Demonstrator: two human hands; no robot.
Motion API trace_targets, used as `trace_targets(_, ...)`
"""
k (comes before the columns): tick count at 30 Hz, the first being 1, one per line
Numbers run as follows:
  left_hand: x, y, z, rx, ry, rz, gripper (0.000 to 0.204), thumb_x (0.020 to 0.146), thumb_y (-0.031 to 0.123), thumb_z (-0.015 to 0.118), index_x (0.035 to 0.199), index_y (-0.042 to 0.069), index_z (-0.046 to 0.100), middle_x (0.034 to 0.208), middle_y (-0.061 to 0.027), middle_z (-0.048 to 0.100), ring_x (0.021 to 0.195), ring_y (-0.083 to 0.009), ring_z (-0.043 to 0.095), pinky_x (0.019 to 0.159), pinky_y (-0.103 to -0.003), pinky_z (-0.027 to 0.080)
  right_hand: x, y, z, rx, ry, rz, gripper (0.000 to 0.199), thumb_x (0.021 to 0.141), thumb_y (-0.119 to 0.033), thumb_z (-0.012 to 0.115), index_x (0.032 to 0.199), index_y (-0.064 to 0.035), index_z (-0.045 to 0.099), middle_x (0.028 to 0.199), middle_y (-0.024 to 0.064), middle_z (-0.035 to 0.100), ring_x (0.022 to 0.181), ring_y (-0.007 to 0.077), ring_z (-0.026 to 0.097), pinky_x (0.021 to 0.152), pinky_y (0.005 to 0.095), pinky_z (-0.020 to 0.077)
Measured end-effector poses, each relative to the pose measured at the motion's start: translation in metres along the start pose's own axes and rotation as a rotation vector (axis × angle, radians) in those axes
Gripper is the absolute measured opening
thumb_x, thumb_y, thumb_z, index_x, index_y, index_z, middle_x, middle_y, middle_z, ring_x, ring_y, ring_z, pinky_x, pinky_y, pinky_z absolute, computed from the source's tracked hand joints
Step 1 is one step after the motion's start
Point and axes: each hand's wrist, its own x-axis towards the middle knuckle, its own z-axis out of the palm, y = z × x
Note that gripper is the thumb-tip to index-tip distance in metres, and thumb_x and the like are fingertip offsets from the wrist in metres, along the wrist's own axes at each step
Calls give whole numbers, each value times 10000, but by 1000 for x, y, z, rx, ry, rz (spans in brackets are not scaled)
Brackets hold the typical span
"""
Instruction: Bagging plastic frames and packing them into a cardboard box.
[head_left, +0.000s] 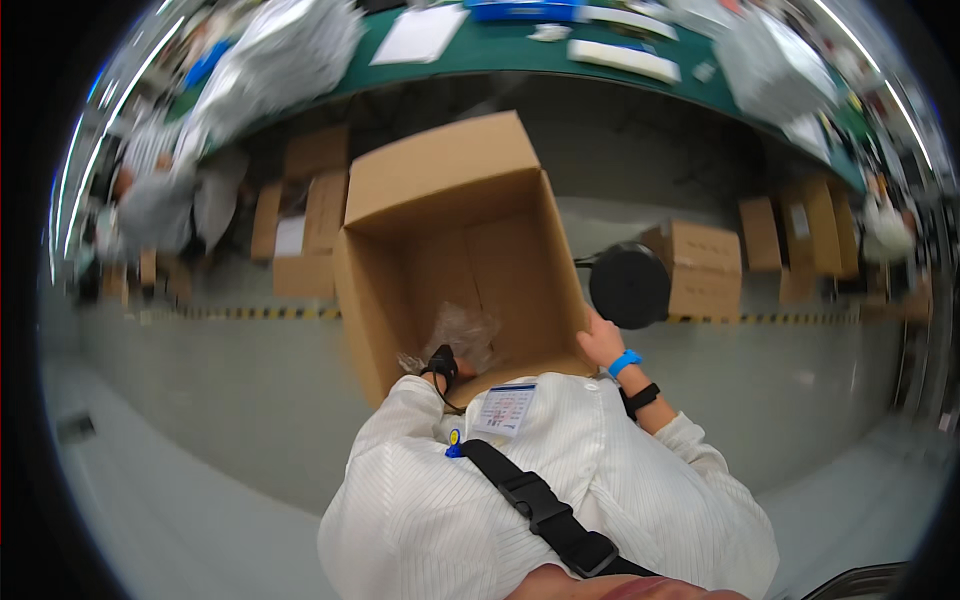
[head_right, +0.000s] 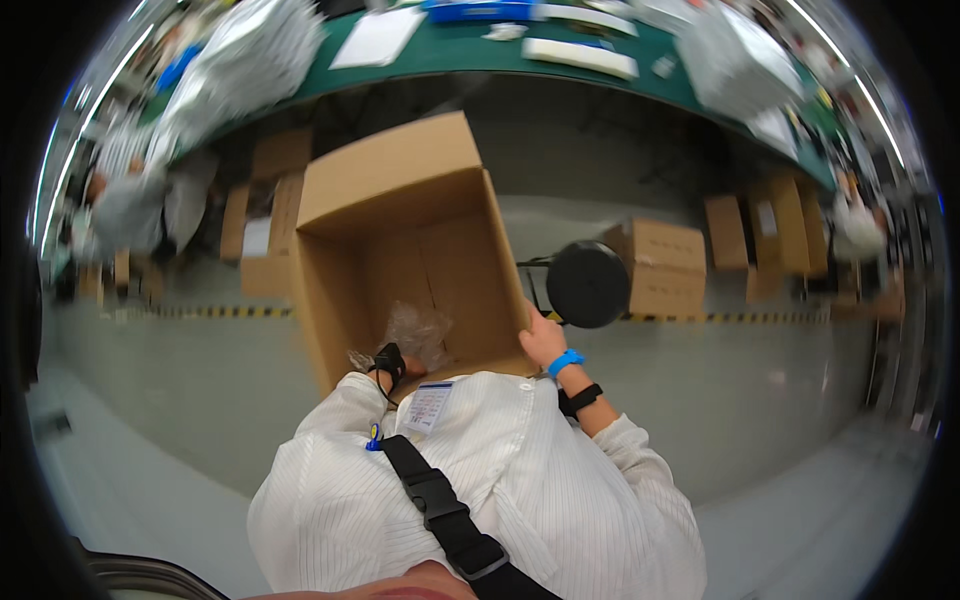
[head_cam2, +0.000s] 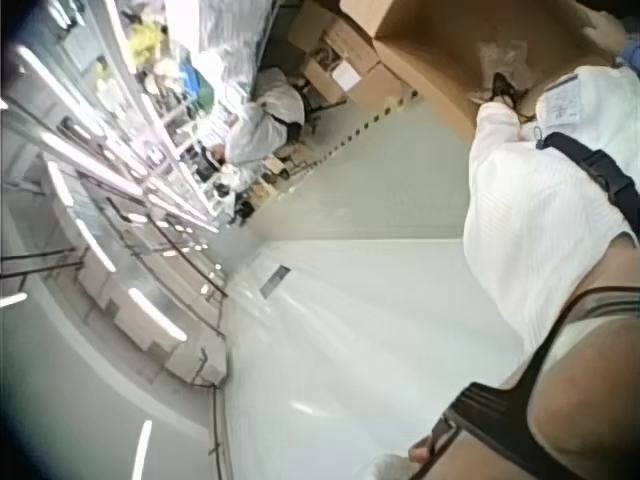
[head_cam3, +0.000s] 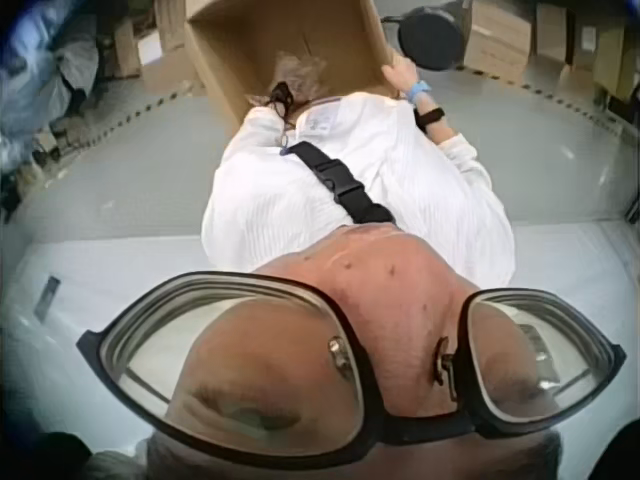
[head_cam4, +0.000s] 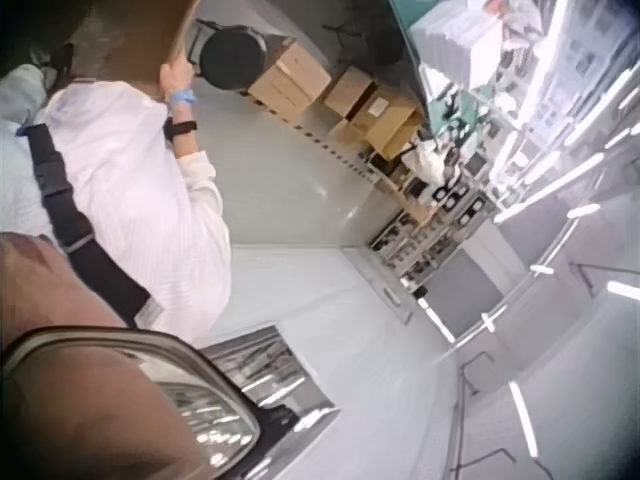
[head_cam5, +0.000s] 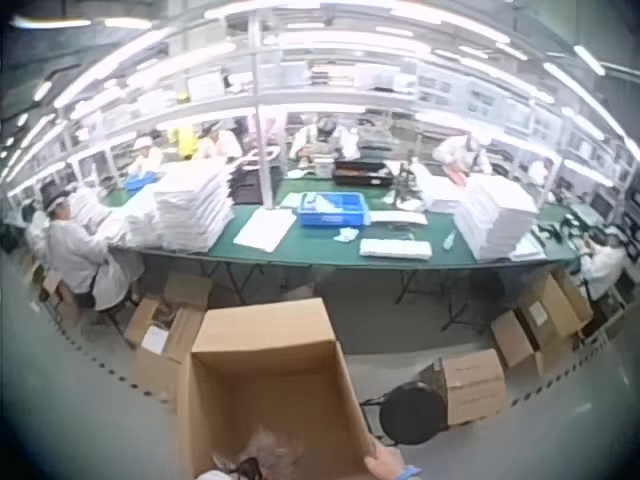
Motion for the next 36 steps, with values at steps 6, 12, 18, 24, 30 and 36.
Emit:
trace_targets(6, 95, -27, -48, 387, 44, 31, 460, 776, 329, 528, 1084, -4, 603, 1087, -272, 587, 1062, -403, 569, 902, -431, 451, -103, 67, 11, 147, 309, 225, 651, 709, -126, 516, 1355, -143, 428, 868, 283, 630, 794, 474, 590, 764, 546, 480)
trace_targets(12, -12, 194, -50, -154, 428, 522, 277, 763, 181, 547, 886, -59, 614, 800, -172, 636, 753, -239, 592, 704, -371, 471, -263, 142, 30, 331, 592, 503, 511, 734, -136, 544, 1239, -65, 534, 938, 247, 654, 856, 437, 616, 775, 487, 496)
trace_targets(18, -88, 322, 47, -576, 103, 923, 327, 852, 95, 530, 1171, 21, 533, 1006, 7, 576, 882, -93, 522, 774, -278, 452, -386, 225, 55, 603, 907, 717, 410, 730, -69, 536, 1133, 2, 567, 1003, 182, 663, 879, 329, 638, 787, 376, 492)
trace_targets(24, 25, 234, 82, -1193, -233, 626, 466, 875, 75, 542, 1325, 106, 424, 1161, -57, 560, 1048, -190, 566, 896, -310, 481, -432, 273, 37, 1110, 1187, 837, 365, 721, -27, 554, 1076, 58, 549, 949, 175, 628, 808, 294, 620, 713, 410, 515)
trace_targets(30, 103, 56, 106, 39, 635, 279, 285, 908, 296, 479, 957, 83, 663, 927, -126, 664, 808, -284, 603, 766, -372, 495, -432, 347, 22, 1280, 1275, 987, 284, 734, -27, 551, 1014, 19, 534, 922, 145, 600, 733, 289, 626, 572, 437, 535)
trace_targets(36, 127, 95, 153, 105, 525, 232, 281, 893, 292, 486, 945, 84, 666, 922, -141, 661, 824, -298, 604, 771, -381, 493, -388, 399, -32, 1259, 1180, 985, 297, 733, -32, 566, 1023, 22, 530, 942, 143, 600, 784, 285, 622, 633, 455, 536)
